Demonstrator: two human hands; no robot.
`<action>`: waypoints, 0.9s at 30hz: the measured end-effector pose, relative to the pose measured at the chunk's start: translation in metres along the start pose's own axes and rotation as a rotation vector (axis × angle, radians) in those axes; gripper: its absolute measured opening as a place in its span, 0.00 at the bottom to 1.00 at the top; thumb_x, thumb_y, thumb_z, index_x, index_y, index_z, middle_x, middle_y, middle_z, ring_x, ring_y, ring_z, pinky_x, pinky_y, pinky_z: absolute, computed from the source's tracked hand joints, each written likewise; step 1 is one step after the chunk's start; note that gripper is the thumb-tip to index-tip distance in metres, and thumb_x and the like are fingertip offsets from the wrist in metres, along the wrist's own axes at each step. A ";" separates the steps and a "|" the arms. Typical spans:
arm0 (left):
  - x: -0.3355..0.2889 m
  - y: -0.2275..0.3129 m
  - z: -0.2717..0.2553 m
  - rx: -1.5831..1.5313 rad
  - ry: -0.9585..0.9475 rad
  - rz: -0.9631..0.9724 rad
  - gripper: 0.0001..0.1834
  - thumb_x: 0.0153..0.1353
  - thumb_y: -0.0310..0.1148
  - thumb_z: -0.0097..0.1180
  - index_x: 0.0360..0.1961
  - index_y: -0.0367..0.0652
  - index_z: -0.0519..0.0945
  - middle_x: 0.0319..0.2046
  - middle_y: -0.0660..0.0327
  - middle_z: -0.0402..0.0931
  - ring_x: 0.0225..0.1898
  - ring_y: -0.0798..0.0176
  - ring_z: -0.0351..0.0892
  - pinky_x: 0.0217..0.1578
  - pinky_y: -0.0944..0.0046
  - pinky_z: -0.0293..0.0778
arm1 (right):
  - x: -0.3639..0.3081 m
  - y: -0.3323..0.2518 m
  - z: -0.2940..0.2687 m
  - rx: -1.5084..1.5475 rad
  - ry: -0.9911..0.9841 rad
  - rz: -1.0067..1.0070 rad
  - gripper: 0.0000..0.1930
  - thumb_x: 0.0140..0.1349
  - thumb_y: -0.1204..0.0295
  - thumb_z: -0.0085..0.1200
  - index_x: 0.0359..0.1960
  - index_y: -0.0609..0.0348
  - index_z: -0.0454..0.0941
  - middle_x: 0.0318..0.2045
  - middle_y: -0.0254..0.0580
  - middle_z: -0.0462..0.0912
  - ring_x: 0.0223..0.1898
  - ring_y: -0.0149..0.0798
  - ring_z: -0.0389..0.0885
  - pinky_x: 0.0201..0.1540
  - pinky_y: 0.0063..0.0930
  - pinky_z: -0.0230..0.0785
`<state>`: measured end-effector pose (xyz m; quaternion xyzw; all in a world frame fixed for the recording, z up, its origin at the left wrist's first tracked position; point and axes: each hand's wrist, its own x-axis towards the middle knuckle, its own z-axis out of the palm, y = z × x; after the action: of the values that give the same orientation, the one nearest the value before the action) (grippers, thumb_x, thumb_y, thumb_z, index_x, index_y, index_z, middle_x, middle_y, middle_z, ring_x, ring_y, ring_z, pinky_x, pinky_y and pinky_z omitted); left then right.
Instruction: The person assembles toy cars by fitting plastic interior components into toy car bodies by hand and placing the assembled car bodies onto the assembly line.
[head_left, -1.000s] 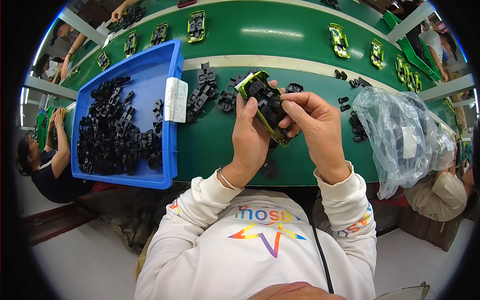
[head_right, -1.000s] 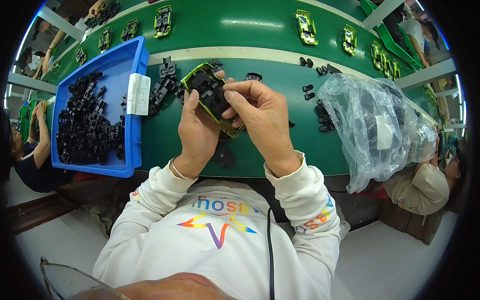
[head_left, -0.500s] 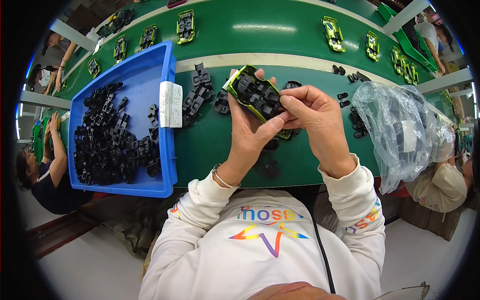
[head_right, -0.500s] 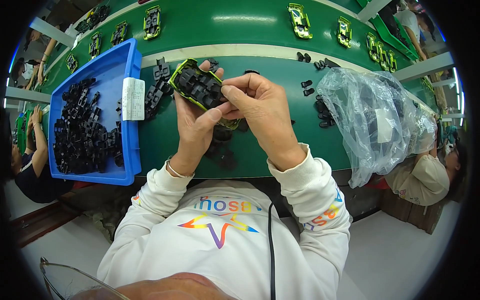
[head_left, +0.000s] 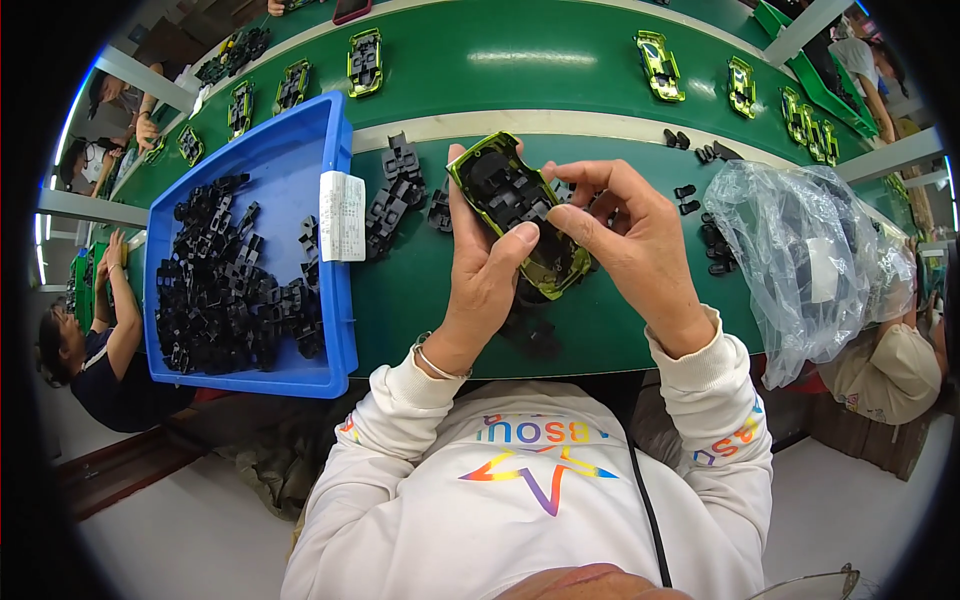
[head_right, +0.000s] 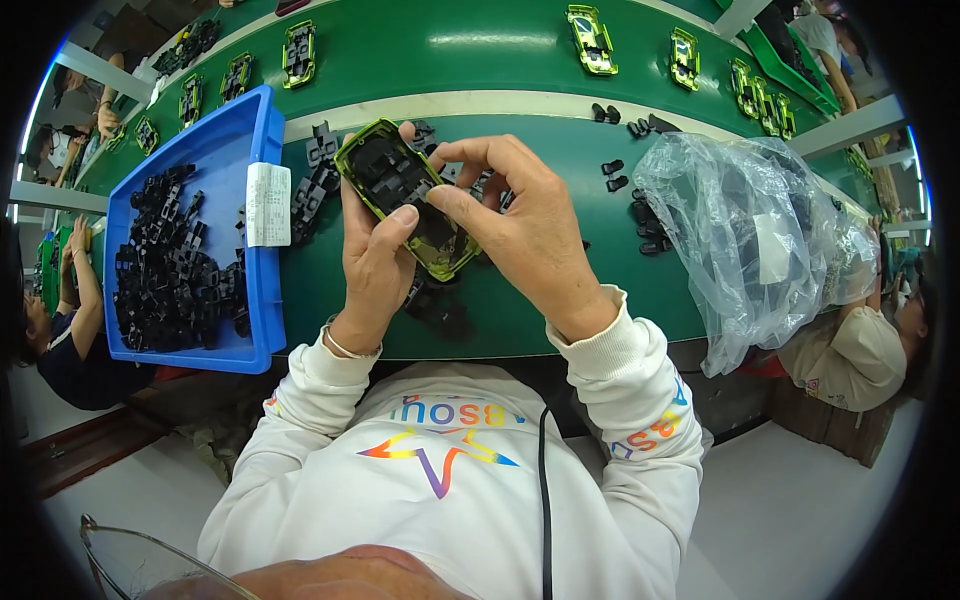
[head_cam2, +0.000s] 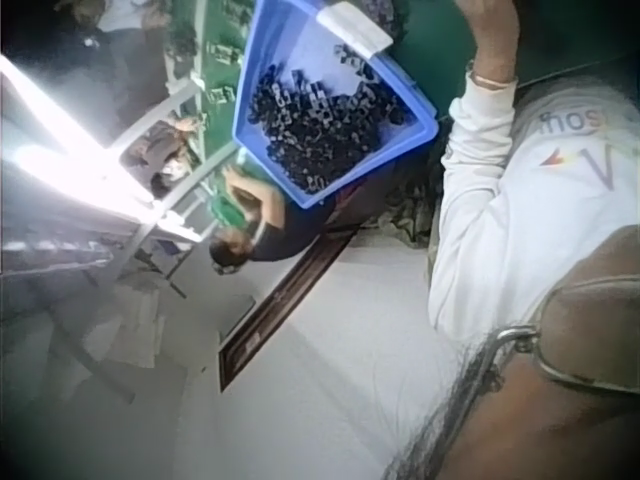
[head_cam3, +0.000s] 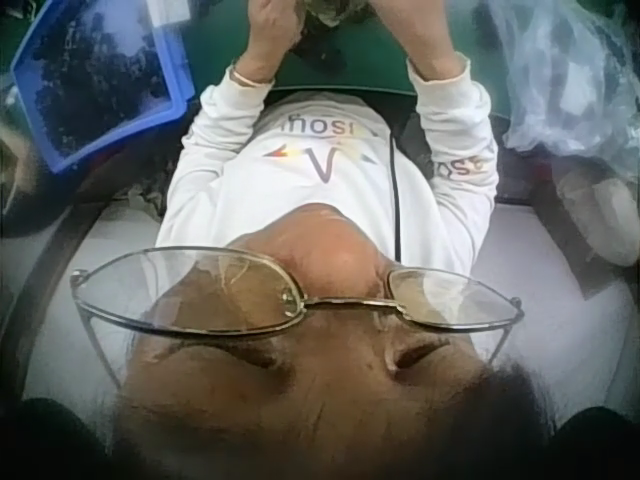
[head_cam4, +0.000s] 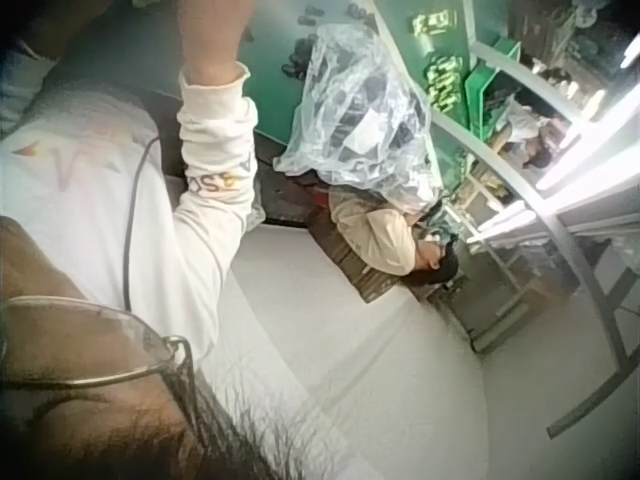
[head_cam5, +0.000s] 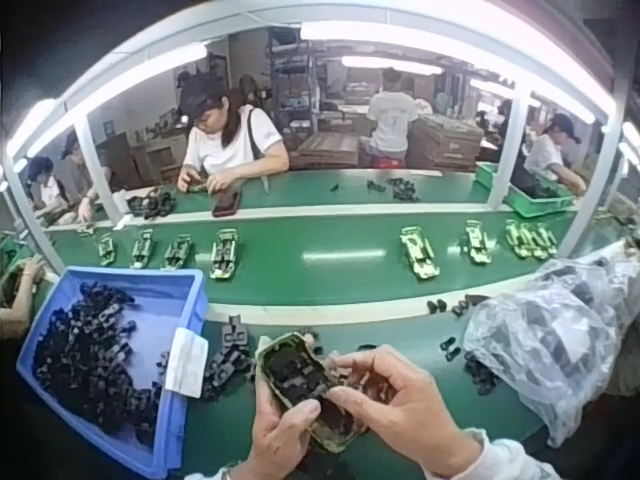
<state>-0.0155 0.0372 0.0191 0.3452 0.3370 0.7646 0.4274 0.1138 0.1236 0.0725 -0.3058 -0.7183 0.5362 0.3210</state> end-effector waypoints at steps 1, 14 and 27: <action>0.000 -0.001 -0.003 0.021 -0.013 -0.003 0.47 0.65 0.21 0.46 0.76 0.46 0.31 0.70 0.51 0.54 0.70 0.51 0.62 0.67 0.54 0.62 | -0.001 0.002 0.001 -0.049 0.030 -0.060 0.11 0.62 0.70 0.63 0.43 0.63 0.82 0.28 0.31 0.81 0.26 0.24 0.73 0.31 0.18 0.68; 0.019 -0.005 0.011 0.075 0.060 -0.142 0.35 0.55 0.23 0.46 0.68 0.35 0.58 0.64 0.51 0.65 0.64 0.46 0.70 0.64 0.49 0.68 | 0.005 0.018 -0.006 0.274 -0.043 0.251 0.16 0.63 0.64 0.64 0.41 0.69 0.82 0.34 0.36 0.82 0.34 0.24 0.77 0.37 0.19 0.70; 0.249 -0.083 -0.082 0.229 0.403 -0.145 0.15 0.57 0.22 0.54 0.47 0.31 0.72 0.38 0.54 0.78 0.36 0.58 0.82 0.36 0.58 0.81 | 0.122 0.117 -0.130 -0.599 0.282 0.035 0.30 0.57 0.58 0.65 0.57 0.64 0.76 0.54 0.55 0.76 0.50 0.49 0.78 0.53 0.40 0.72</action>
<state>-0.1460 0.2737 -0.0318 0.2067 0.5239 0.7421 0.3636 0.1533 0.3219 0.0043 -0.4702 -0.7872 0.2587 0.3038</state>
